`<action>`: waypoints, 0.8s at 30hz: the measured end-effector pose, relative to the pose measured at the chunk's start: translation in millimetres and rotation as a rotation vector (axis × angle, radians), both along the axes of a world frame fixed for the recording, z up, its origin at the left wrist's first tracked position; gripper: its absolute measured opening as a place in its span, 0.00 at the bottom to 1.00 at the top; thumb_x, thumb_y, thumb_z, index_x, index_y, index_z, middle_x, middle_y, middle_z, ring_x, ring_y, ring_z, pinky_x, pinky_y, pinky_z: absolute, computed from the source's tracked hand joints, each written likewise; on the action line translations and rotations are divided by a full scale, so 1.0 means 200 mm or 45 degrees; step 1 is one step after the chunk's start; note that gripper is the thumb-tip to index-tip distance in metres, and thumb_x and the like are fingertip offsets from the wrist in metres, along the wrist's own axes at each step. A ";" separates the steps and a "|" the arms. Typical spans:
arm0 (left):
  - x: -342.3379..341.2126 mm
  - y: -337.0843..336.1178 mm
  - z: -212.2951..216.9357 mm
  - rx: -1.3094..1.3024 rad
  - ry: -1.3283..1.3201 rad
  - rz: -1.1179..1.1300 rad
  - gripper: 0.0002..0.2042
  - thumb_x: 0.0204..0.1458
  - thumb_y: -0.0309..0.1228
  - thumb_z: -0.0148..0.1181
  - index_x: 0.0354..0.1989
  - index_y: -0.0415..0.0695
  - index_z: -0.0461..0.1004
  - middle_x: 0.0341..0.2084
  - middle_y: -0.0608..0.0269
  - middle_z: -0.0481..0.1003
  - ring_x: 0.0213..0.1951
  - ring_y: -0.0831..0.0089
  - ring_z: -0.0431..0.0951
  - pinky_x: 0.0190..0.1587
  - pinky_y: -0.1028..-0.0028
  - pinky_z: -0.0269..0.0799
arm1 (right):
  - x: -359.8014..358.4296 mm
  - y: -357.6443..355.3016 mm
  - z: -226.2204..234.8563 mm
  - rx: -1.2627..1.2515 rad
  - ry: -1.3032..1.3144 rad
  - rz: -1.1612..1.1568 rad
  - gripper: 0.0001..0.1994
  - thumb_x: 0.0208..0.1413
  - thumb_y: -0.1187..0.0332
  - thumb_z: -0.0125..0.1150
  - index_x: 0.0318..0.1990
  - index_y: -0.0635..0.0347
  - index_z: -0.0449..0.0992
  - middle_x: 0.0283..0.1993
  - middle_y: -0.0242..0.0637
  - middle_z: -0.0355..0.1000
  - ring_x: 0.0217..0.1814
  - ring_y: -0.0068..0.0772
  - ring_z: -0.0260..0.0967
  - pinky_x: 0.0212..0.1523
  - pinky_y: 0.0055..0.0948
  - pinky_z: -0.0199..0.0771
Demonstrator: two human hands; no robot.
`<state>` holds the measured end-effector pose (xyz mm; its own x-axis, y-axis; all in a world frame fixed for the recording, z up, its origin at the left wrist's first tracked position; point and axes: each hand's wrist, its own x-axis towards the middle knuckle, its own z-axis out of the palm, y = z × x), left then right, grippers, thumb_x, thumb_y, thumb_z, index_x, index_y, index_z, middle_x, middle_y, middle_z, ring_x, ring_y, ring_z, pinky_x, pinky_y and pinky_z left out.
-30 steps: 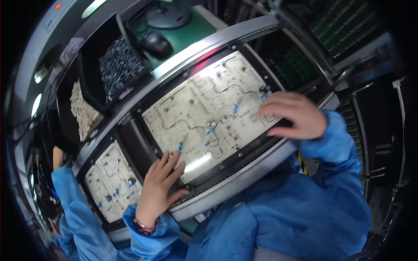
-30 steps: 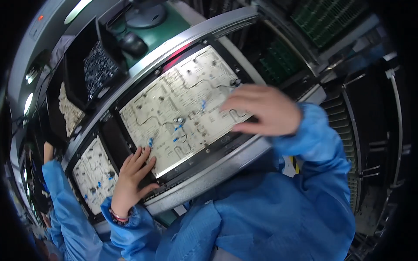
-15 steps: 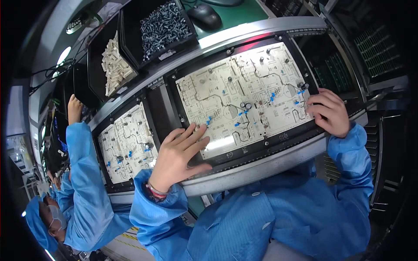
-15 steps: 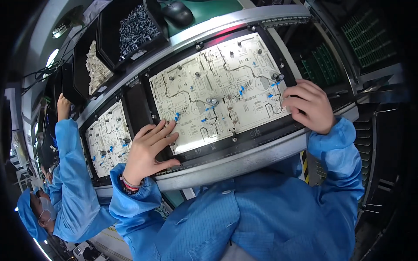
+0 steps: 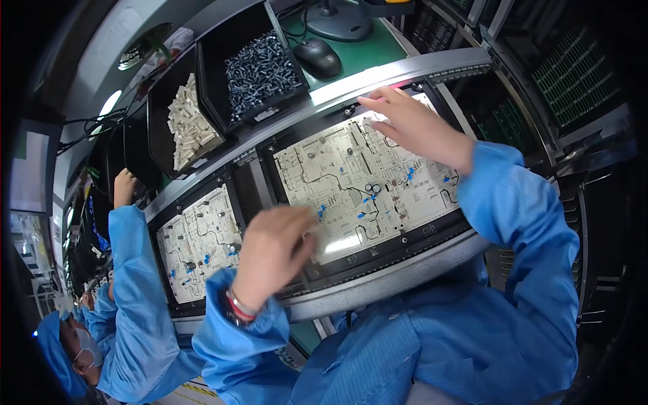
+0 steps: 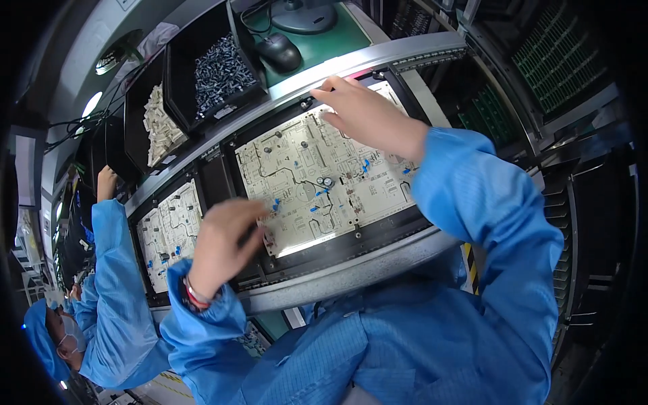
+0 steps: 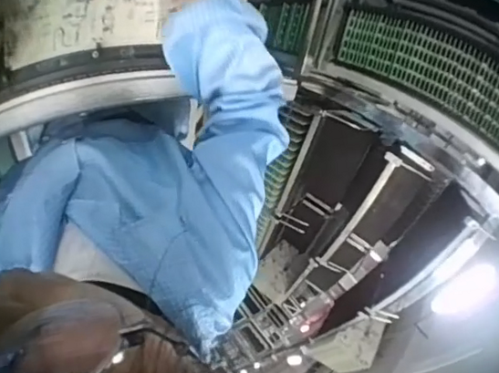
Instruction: The person places small electronic components by hand onto a printed circuit board at an assembly station.
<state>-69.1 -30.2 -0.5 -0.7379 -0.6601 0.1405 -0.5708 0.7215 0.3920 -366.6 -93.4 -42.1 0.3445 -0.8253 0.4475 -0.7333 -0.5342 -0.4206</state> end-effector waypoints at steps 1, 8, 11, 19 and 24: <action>-0.04 -0.07 0.01 -0.118 -0.003 0.018 0.13 0.42 0.24 0.59 0.40 0.40 0.73 0.45 0.54 0.73 0.46 0.56 0.72 0.47 0.63 0.68 | 0.01 -0.07 -0.07 -0.019 0.076 -0.106 0.13 0.51 0.74 0.58 0.46 0.63 0.73 0.42 0.42 0.68 0.43 0.43 0.68 0.46 0.37 0.69; 0.04 -0.39 -0.19 -0.364 -0.014 0.170 0.20 0.44 0.19 0.55 0.49 0.37 0.69 0.51 0.49 0.68 0.51 0.52 0.69 0.52 0.64 0.68 | 0.22 -0.16 -0.12 0.065 -0.157 -0.288 0.06 0.45 0.72 0.64 0.28 0.64 0.73 0.29 0.44 0.70 0.37 0.47 0.69 0.38 0.38 0.67; 0.03 -0.41 -0.20 -0.244 -0.011 0.201 0.23 0.44 0.18 0.53 0.53 0.37 0.67 0.55 0.47 0.65 0.52 0.51 0.69 0.52 0.65 0.68 | 0.27 -0.12 -0.15 0.164 -0.308 -0.454 0.09 0.47 0.68 0.63 0.26 0.64 0.74 0.30 0.45 0.71 0.35 0.47 0.69 0.36 0.38 0.68; 0.05 -0.41 -0.13 -0.144 0.081 0.216 0.19 0.42 0.18 0.56 0.46 0.43 0.72 0.41 0.52 0.70 0.38 0.53 0.74 0.40 0.65 0.72 | 0.16 -0.12 -0.06 -0.030 -0.049 -0.122 0.08 0.46 0.68 0.63 0.29 0.63 0.75 0.30 0.44 0.71 0.35 0.46 0.70 0.39 0.39 0.69; 0.08 -0.38 -0.19 -0.242 0.033 0.187 0.09 0.48 0.24 0.53 0.39 0.41 0.74 0.30 0.53 0.67 0.34 0.55 0.72 0.36 0.65 0.68 | -0.22 -0.14 -0.05 -0.027 0.710 -0.369 0.10 0.45 0.74 0.52 0.36 0.60 0.74 0.38 0.40 0.70 0.45 0.40 0.67 0.46 0.35 0.68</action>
